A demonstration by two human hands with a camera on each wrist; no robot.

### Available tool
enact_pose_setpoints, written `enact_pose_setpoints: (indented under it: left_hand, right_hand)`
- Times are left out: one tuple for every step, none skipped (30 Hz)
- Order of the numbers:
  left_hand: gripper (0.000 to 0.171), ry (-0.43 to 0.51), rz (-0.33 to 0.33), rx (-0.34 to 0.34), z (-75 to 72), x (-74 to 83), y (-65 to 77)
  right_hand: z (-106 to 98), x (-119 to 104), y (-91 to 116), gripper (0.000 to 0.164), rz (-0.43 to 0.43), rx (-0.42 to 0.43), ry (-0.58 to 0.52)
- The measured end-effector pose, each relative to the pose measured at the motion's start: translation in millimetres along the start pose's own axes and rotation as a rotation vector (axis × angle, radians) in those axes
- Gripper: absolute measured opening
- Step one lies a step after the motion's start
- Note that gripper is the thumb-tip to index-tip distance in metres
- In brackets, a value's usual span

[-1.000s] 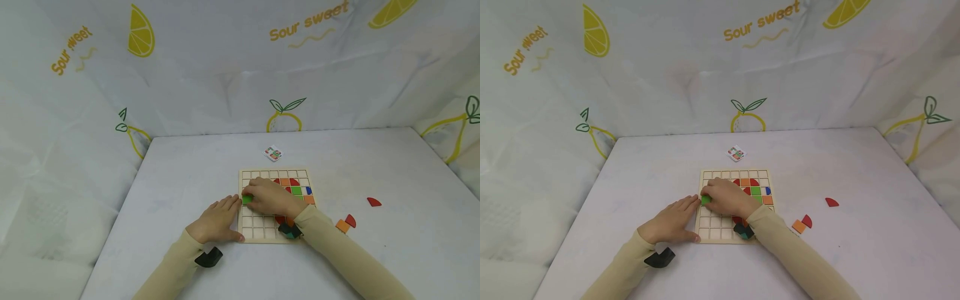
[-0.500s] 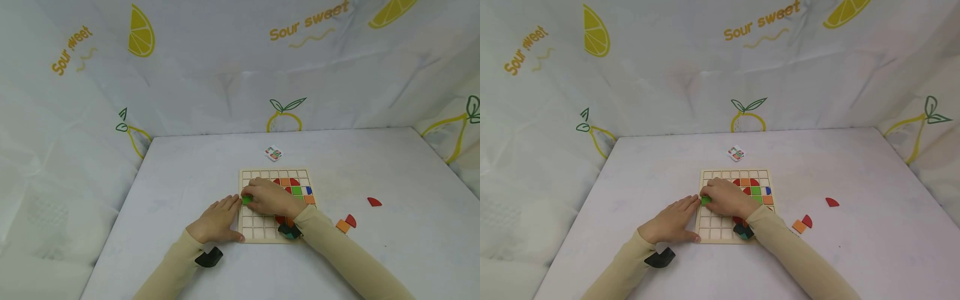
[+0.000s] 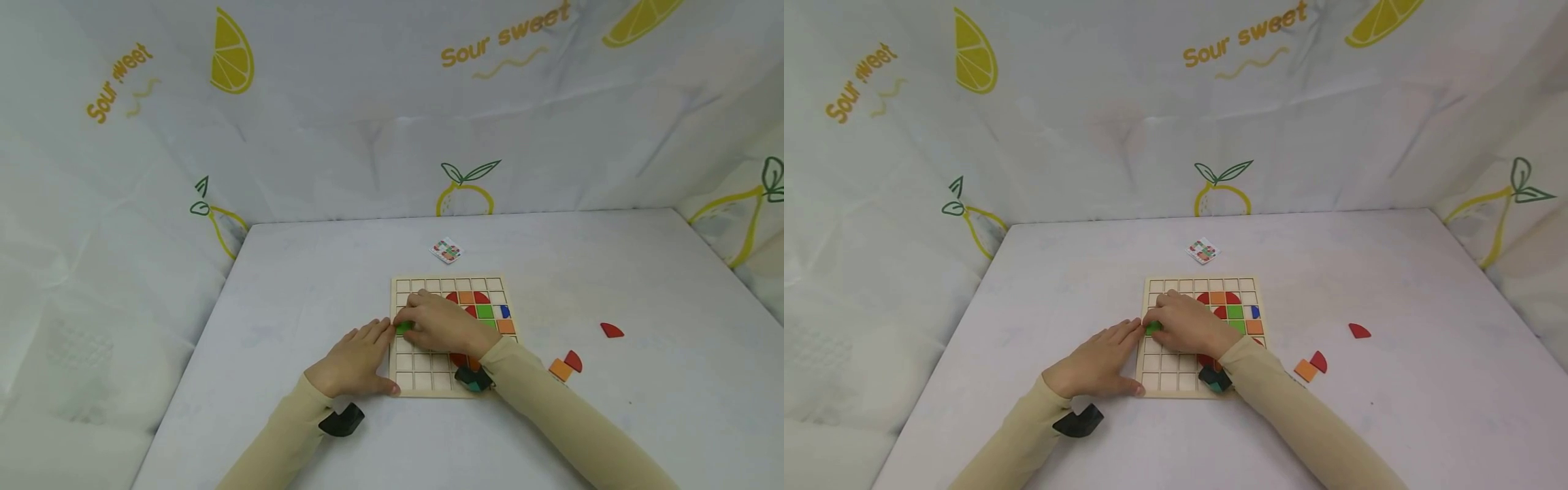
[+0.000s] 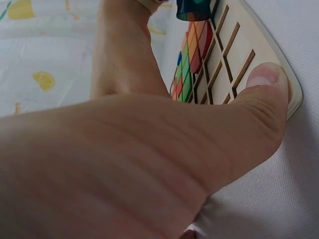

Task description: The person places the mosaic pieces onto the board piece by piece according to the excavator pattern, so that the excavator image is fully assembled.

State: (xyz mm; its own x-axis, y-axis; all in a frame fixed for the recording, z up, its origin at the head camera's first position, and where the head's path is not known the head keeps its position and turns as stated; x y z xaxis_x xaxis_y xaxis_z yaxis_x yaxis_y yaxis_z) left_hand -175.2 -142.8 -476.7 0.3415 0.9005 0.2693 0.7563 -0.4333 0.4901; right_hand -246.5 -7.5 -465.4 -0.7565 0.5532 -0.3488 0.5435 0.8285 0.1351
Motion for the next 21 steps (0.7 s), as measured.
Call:
enact_pose_setpoints:
  left_hand:
    - [0.102, -0.001, 0.0, 0.001, -0.1, 0.0, 0.0]
    - [0.102, -0.004, -0.001, 0.002, -0.3, 0.0, 0.0]
    - [0.101, -0.007, -0.001, 0.003, -0.2, 0.0, -0.2]
    - [0.101, -0.009, -0.001, 0.005, -0.2, 0.1, -0.2]
    - [0.101, -0.01, -0.001, 0.005, -0.1, 0.0, -0.4]
    - [0.1, -0.014, -0.002, 0.006, -0.4, 0.1, -0.4]
    - [0.1, -0.013, -0.003, 0.006, -0.7, 0.3, -0.3]
    - [0.1, -0.013, -0.003, 0.006, -0.9, 0.4, -0.3]
    - [0.1, -0.01, -0.003, 0.005, -1.1, 0.6, 0.0]
    - [0.1, -0.007, -0.003, 0.004, -1.2, 0.6, 0.1]
    - [0.1, -0.004, -0.004, 0.003, -1.2, 0.5, 0.0]
    - [0.1, -0.002, -0.004, 0.003, -1.1, 0.5, 0.1]
    - [0.1, 0.0, -0.005, 0.002, -1.1, 0.6, 0.2]
    - [0.1, -0.001, -0.007, 0.001, -0.9, 0.3, 0.0]
    - [0.1, -0.002, -0.009, 0.001, -0.7, 0.1, -0.2]
    - [0.1, -0.004, -0.01, 0.001, -0.6, -0.1, -0.5]
    - [0.101, -0.003, -0.01, 0.002, -0.6, -0.1, -0.4]
    - [0.101, -0.004, -0.01, 0.002, -0.6, 0.0, -0.3]
    - [0.101, -0.003, -0.011, 0.002, -0.7, -0.1, -0.3]
    - [0.101, -0.001, -0.01, 0.002, -0.6, -0.1, -0.2]
    - [0.101, 0.0, -0.009, 0.003, -0.6, 0.0, -0.1]
  right_hand:
    - [-0.2, 0.5, -0.2, 0.025, 0.009, -0.004, -0.001]
    - [-0.7, 1.1, 0.0, 0.025, 0.021, -0.005, -0.003]
    - [-1.5, 1.9, 0.3, 0.026, 0.036, -0.005, -0.004]
    - [-2.3, 2.7, 0.7, 0.028, 0.053, -0.002, -0.009]
    - [-3.3, 3.5, 1.2, 0.03, 0.068, 0.0, -0.014]
    - [-4.1, 4.6, 1.5, 0.032, 0.083, 0.002, -0.022]
    - [-4.7, 5.6, 1.7, 0.035, 0.098, 0.002, -0.037]
    - [-4.9, 6.4, 2.0, 0.038, 0.111, -0.003, -0.055]
    - [-4.6, 7.1, 2.0, 0.04, 0.118, -0.009, -0.072]
    - [-4.3, 7.3, 1.9, 0.043, 0.12, -0.02, -0.092]
    - [-3.7, 7.4, 1.7, 0.045, 0.122, -0.031, -0.107]
    - [-3.0, 7.6, 1.5, 0.046, 0.126, -0.041, -0.119]
    - [-2.3, 7.4, 1.4, 0.046, 0.127, -0.05, -0.123]
    - [-1.8, 7.3, 1.3, 0.046, 0.125, -0.053, -0.118]
    - [-1.5, 7.3, 1.2, 0.046, 0.121, -0.053, -0.112]
    - [-1.5, 7.2, 1.1, 0.045, 0.118, -0.052, -0.103]
    - [-1.5, 7.2, 1.0, 0.043, 0.114, -0.05, -0.091]
    - [-1.4, 7.5, 0.8, 0.042, 0.11, -0.047, -0.083]
    - [-1.5, 7.6, 0.8, 0.041, 0.105, -0.044, -0.078]
    - [-1.9, 7.7, 0.9, 0.041, 0.099, -0.042, -0.077]
    - [-2.3, 8.1, 1.1, 0.041, 0.096, -0.039, -0.081]
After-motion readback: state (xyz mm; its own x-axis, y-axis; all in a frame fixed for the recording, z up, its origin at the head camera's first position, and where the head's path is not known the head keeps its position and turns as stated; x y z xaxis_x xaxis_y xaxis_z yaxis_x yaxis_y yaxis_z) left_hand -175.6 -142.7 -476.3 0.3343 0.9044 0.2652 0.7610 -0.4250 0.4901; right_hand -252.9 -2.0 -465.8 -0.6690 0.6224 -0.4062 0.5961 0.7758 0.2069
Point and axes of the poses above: each hand's wrist, its own y-axis away from the middle knuckle, its own z-axis out of the palm, x = y × z, the point moved 5 cm from there along -y, towards the middle knuckle, and after that the axes turned 10 degrees about -x, right-handed, at the moved point
